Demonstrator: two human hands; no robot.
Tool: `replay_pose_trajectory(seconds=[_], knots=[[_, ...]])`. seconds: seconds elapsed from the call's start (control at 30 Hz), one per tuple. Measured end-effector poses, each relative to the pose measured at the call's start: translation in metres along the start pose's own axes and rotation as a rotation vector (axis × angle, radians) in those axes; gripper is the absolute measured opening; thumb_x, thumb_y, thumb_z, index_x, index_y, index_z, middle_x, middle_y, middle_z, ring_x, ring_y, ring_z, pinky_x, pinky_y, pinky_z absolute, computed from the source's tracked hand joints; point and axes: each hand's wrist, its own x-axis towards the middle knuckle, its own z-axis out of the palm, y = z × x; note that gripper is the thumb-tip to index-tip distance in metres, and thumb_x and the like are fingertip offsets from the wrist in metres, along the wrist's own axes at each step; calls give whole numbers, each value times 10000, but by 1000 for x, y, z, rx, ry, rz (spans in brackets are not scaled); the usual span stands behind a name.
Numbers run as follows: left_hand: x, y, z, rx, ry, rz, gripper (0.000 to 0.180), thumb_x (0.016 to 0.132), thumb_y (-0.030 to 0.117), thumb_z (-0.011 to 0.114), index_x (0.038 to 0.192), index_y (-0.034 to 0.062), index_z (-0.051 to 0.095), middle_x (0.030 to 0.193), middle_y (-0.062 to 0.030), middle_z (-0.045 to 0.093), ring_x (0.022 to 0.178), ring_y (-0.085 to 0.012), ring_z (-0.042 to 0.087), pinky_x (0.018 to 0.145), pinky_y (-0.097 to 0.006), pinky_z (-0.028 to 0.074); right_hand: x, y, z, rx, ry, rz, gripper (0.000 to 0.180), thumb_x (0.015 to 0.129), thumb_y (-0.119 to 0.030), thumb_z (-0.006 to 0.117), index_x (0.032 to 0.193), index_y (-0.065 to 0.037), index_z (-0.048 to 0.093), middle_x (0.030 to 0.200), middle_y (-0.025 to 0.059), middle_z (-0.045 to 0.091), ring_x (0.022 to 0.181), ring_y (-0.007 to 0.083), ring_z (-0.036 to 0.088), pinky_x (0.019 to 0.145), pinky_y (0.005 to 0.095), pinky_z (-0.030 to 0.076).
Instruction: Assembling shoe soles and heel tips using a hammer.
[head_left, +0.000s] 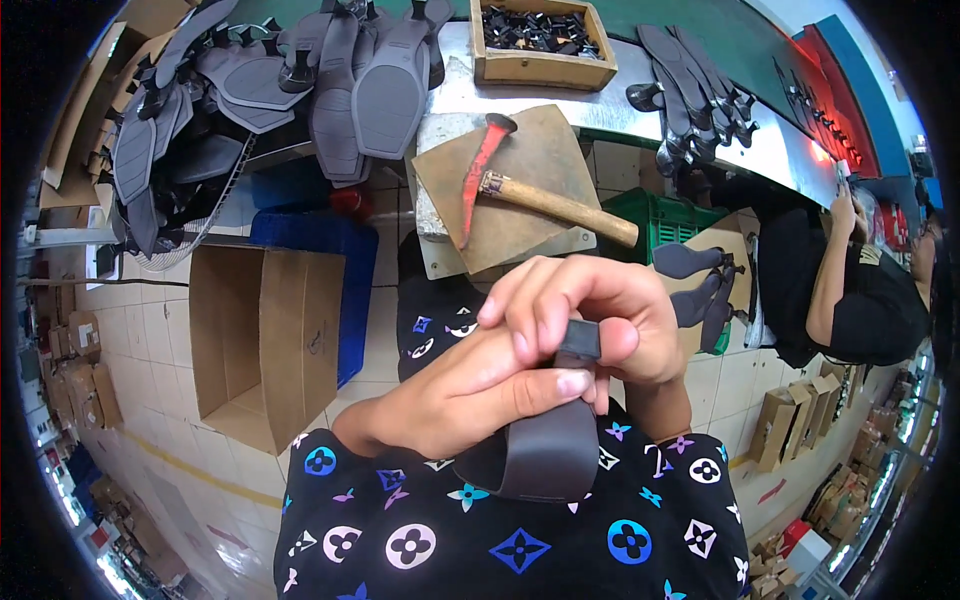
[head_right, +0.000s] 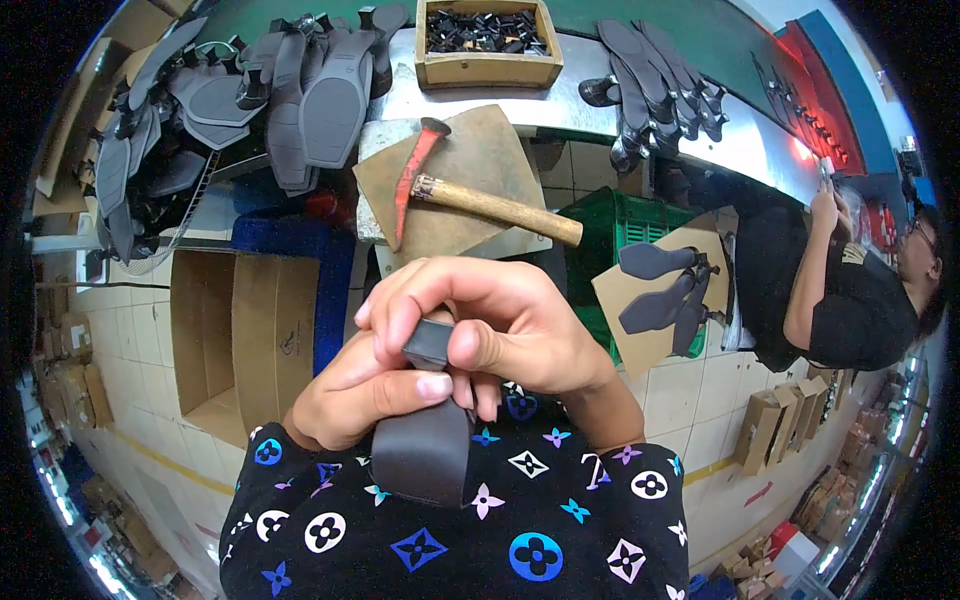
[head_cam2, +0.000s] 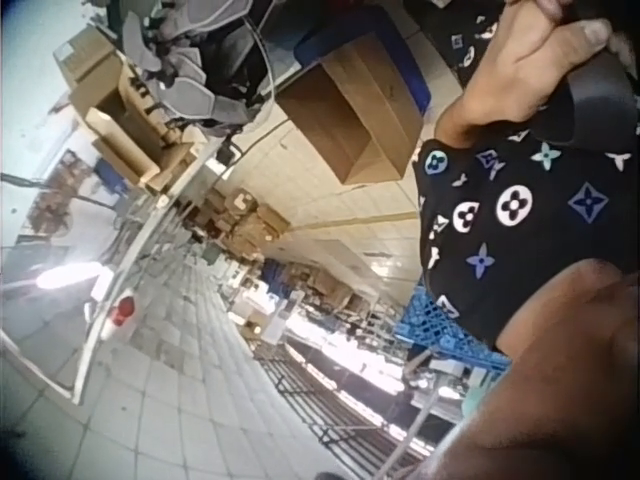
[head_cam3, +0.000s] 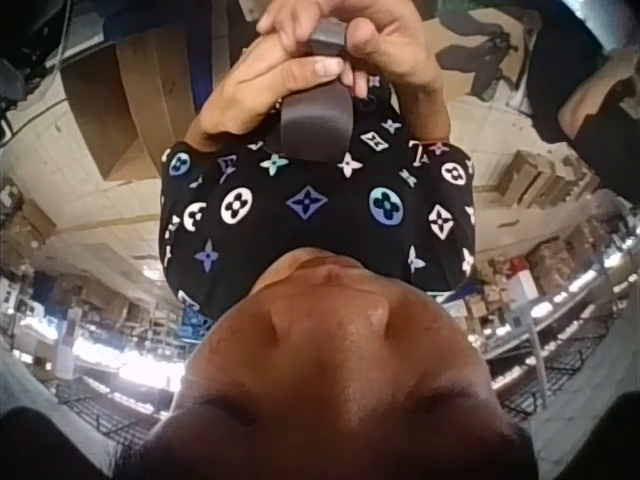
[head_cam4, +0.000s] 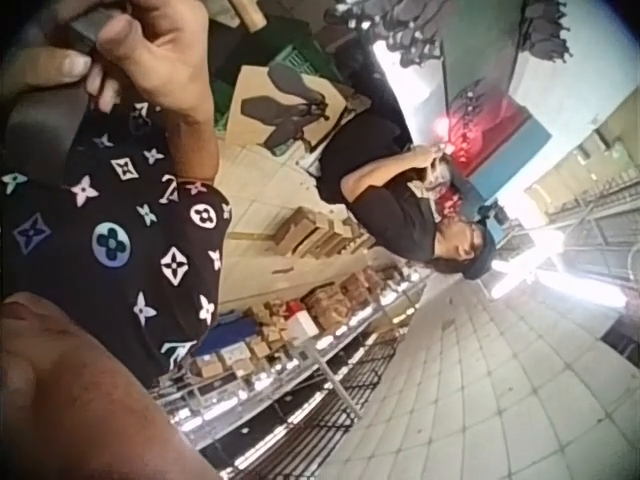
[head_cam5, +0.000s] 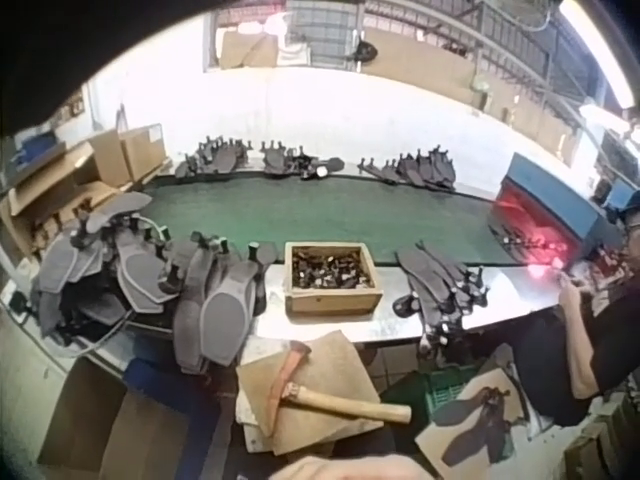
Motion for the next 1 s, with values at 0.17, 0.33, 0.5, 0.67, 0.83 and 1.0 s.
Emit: replay_pose_trajectory(seconds=[0.17,0.33,0.5,0.67,0.83,1.0], knots=[[-4,-4,6,-62,-7,-5,315,1056,242,504,1152,-37,613,1077,-89,638,1071,-176,595,970,-310,455,2,-5,15,-66,135,58,584,921,-579,588,903,4,604,863,124,633,874,244,620,936,497,483],[-2,-13,8,13,-41,54,312,1062,242,483,1128,-29,624,1073,-97,630,1082,-203,582,991,-328,425,-1,-5,9,59,29,66,619,921,-554,634,975,63,659,1057,201,642,1025,252,609,738,268,553],[-3,-4,7,-38,-19,44,309,1054,258,503,1097,-24,621,1060,-89,628,1058,-178,584,964,-301,430,5,10,7,71,0,-98,572,955,-518,607,1030,48,655,1005,170,667,1123,290,601,926,350,501],[-7,-5,7,-100,48,-29,332,1058,259,487,1136,-39,608,1071,-110,629,1062,-175,577,971,-302,423,-3,4,7,-43,70,-127,477,980,-403,610,1158,40,629,1103,156,693,1206,306,591,1032,422,417],[-3,-4,8,341,83,107,432,1033,256,490,1337,-50,488,1295,-173,548,1231,-273,533,1049,-371,392,-5,-19,15,-765,66,-192,227,855,-162,631,1032,-36,699,1026,122,747,1157,342,654,1111,513,276],[8,-9,5,571,187,171,399,1028,218,449,1307,-56,526,1231,-167,602,1190,-235,567,1012,-337,422,-10,-2,10,-674,190,-126,177,883,-141,602,953,-14,703,951,164,759,1152,378,662,1155,545,229]])
